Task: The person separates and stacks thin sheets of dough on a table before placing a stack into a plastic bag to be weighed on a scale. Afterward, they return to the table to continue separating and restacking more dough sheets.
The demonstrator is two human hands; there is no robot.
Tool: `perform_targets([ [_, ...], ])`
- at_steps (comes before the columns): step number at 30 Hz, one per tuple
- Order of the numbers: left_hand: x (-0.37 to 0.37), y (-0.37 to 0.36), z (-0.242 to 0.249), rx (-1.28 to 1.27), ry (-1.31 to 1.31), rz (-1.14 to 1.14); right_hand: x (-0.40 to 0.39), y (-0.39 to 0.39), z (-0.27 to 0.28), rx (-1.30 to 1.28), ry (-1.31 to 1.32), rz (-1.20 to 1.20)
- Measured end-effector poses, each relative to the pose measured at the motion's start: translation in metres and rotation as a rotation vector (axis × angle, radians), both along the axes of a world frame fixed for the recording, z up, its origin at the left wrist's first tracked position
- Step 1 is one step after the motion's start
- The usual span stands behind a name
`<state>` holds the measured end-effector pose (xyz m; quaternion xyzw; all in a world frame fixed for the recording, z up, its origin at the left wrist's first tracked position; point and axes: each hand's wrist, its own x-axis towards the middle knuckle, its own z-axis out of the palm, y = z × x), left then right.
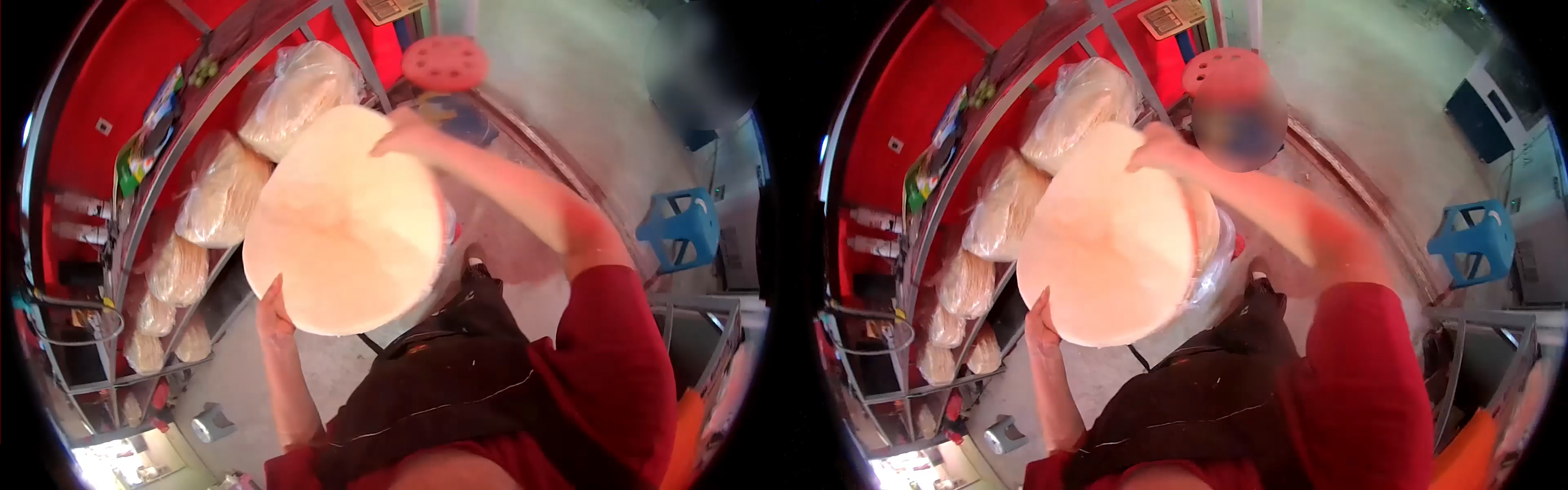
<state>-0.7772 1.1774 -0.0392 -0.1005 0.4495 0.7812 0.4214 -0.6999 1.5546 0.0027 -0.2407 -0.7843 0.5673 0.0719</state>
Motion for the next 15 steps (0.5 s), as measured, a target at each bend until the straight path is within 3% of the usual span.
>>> perform_targets([
  [5,0.009,0.047,-0.017,-0.278,0.086,0.295,-0.088,0.037,-0.027,0.107,0.014,0.197],
  [6,0.012,0.053,-0.031,-0.222,0.056,0.288,-0.099,0.046,-0.038,0.116,-0.014,0.239],
  [8,0.019,0.056,-0.071,-0.115,-0.007,0.277,-0.113,0.056,-0.084,0.079,0.035,0.290],
  [11,0.032,0.062,-0.159,-0.231,-0.054,0.361,-0.118,0.073,-0.185,-0.038,-0.034,0.341],
  [12,0.039,0.057,-0.185,-0.403,-0.078,0.431,-0.108,0.081,-0.216,-0.099,-0.087,0.323],
  [13,0.039,0.071,-0.195,-0.561,-0.092,0.491,-0.106,0.093,-0.229,-0.146,-0.132,0.298],
  [15,0.046,0.072,-0.189,-0.404,-0.094,0.396,-0.121,0.099,-0.249,-0.087,-0.229,0.339],
])
